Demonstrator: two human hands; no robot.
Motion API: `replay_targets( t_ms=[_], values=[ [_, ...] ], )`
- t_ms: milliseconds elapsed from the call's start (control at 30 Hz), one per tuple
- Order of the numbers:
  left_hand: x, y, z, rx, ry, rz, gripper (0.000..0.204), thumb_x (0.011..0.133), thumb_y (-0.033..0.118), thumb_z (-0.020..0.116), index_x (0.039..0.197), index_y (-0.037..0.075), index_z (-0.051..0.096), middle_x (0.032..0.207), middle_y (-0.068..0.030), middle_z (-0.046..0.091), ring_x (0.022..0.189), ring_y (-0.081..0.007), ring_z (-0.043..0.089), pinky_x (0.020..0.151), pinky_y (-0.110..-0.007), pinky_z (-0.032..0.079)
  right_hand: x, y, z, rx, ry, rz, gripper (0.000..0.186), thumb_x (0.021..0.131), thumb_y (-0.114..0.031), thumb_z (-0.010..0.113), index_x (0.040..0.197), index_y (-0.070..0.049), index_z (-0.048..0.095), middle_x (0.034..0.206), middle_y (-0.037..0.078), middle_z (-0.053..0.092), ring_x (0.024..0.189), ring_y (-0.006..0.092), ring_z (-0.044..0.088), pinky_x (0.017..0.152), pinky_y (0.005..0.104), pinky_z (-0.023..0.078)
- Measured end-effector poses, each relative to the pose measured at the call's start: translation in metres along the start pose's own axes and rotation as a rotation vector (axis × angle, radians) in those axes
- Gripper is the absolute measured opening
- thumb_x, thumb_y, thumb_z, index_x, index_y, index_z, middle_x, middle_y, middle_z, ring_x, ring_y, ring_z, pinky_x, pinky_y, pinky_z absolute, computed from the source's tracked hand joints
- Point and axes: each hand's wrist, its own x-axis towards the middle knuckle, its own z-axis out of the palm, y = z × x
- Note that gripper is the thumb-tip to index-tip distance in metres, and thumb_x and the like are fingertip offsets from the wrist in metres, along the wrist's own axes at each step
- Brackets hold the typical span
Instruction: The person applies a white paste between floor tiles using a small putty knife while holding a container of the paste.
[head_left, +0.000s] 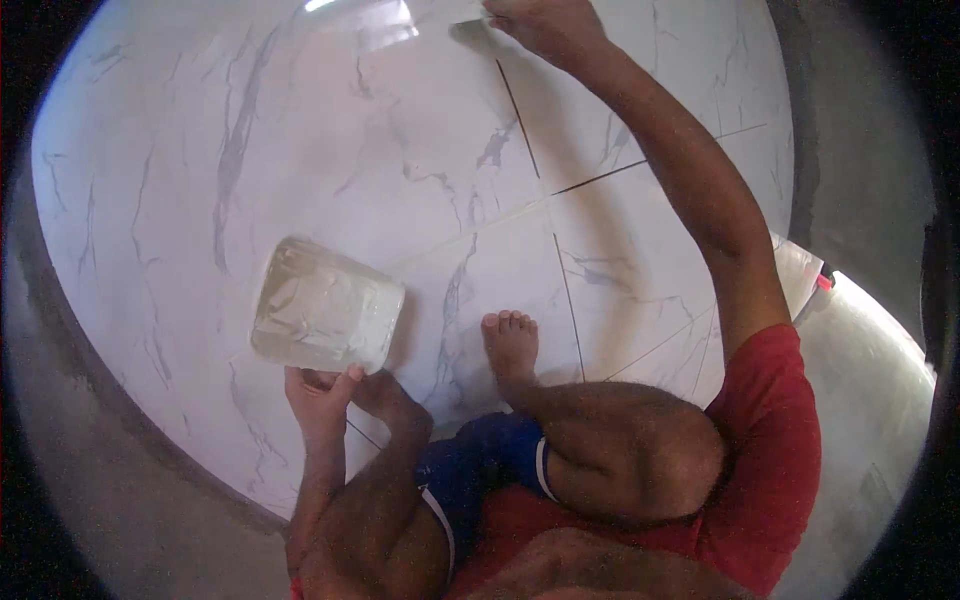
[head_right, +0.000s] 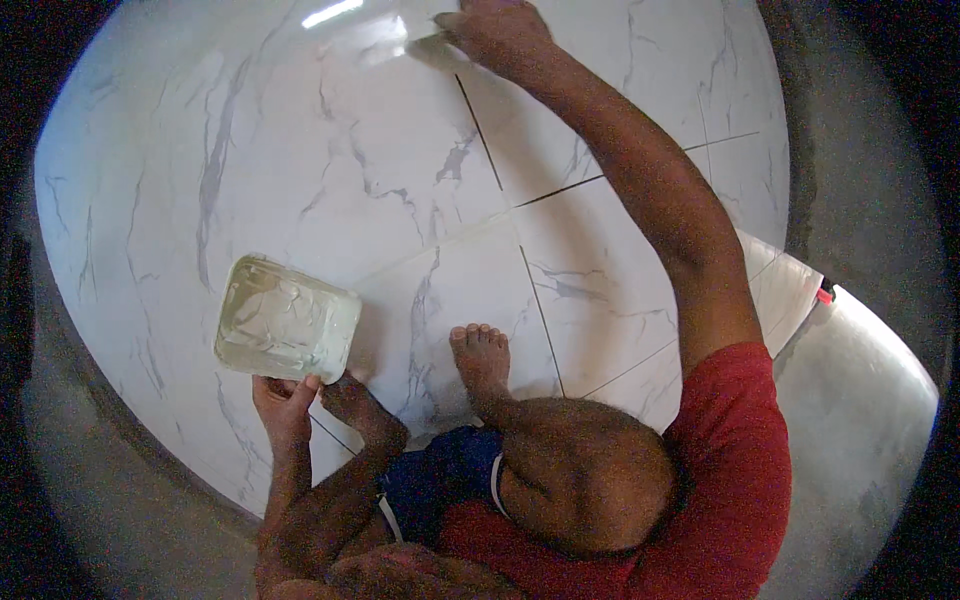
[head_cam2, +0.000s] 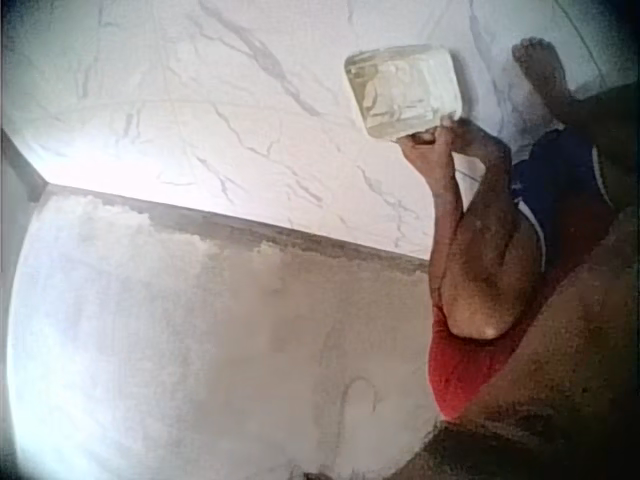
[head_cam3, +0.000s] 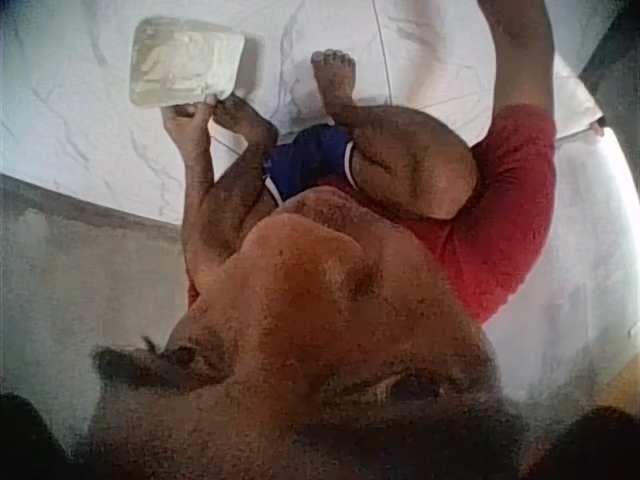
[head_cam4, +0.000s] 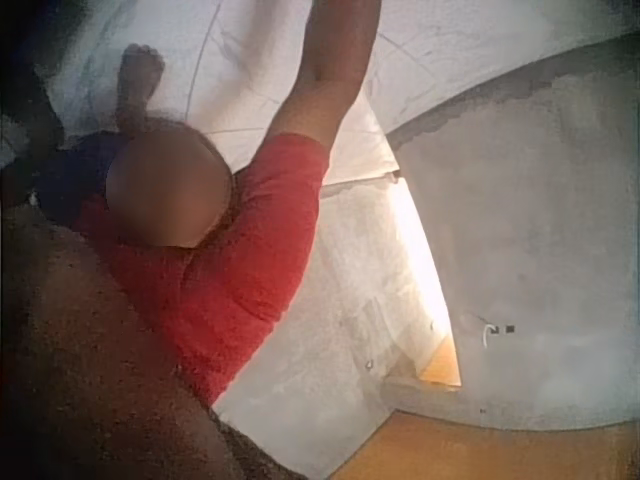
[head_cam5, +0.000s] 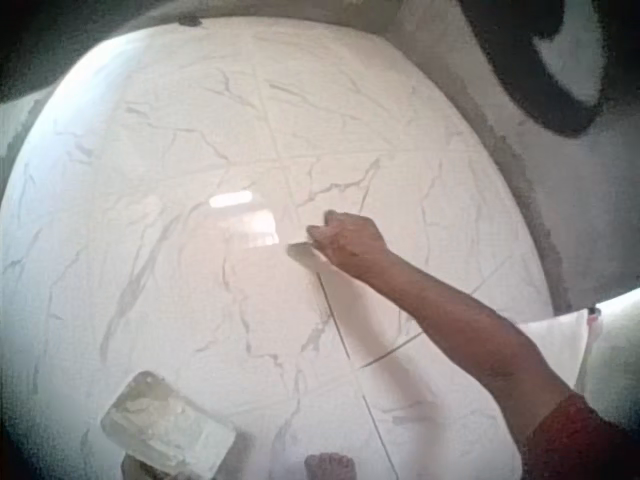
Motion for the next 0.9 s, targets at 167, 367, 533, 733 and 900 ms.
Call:
replay_targets(
  t_ms=[167, 367, 533, 733, 900],
  values=[
    [-0.002, 0.007, -0.001, 0.0, 0.009, 0.048, 0.061, 0.077, 0.01, 0.084, 0.127, -0.002, 0.051, 0.105, -0.0084, 0.067, 0.081, -0.0115, 0.064, 0.072, -0.025, 0.052, -0.019, -0.007, -0.002, -0.134, -0.072, -0.101, 0.028, 0.093, -0.029, 0.065, 0.119, -0.021, 0.071, 0.099, 0.006, 0.067, 0.083, 0.024, 0.069, 0.07, 0.0397, 0.057],
    [0.0, 0.007, -0.003, -0.041, -0.006, -0.031, 0.06, 0.078, 0.0, 0.079, 0.129, -0.006, 0.048, 0.119, -0.0145, 0.063, 0.105, -0.0199, 0.065, 0.09, -0.033, 0.054, -0.069, 0.023, -0.005, -0.11, -0.274, -0.111, 0.029, 0.092, -0.029, 0.066, 0.12, -0.022, 0.07, 0.099, 0.006, 0.067, 0.084, 0.0246, 0.069, 0.072, 0.0396, 0.057],
    [0.002, -0.002, -0.008, -0.003, -0.014, -0.007, 0.061, 0.078, 0.0, 0.079, 0.13, -0.005, 0.048, 0.118, -0.0131, 0.063, 0.102, -0.0186, 0.065, 0.087, -0.032, 0.054, -0.019, 0.032, -0.015, 0.167, -0.061, -0.064, 0.023, 0.096, -0.019, 0.054, 0.107, -0.011, 0.072, 0.095, 0.011, 0.069, 0.087, 0.0299, 0.069, 0.075, 0.0435, 0.057],
    [0.002, 0.002, -0.005, 0.0, 0.021, -0.027, 0.063, 0.077, 0.001, 0.08, 0.13, -0.004, 0.048, 0.119, -0.0129, 0.063, 0.101, -0.0179, 0.065, 0.087, -0.031, 0.053, 0.007, 0.026, 0.034, 0.286, 0.243, -0.067, 0.028, 0.098, -0.023, 0.053, 0.115, -0.009, 0.07, 0.094, 0.016, 0.068, 0.084, 0.0327, 0.068, 0.077, 0.0434, 0.056],
    [0.002, -0.004, -0.007, -0.03, 0.026, -0.007, 0.064, 0.077, 0.002, 0.081, 0.131, -0.005, 0.047, 0.119, -0.0143, 0.063, 0.103, -0.0188, 0.065, 0.088, -0.031, 0.054, -0.042, 0.05, 0.074, 0.107, 0.14, -0.085, 0.031, 0.096, -0.03, 0.057, 0.125, -0.023, 0.066, 0.098, 0.013, 0.068, 0.095, 0.0308, 0.069, 0.082, 0.0426, 0.059]
  ],
)
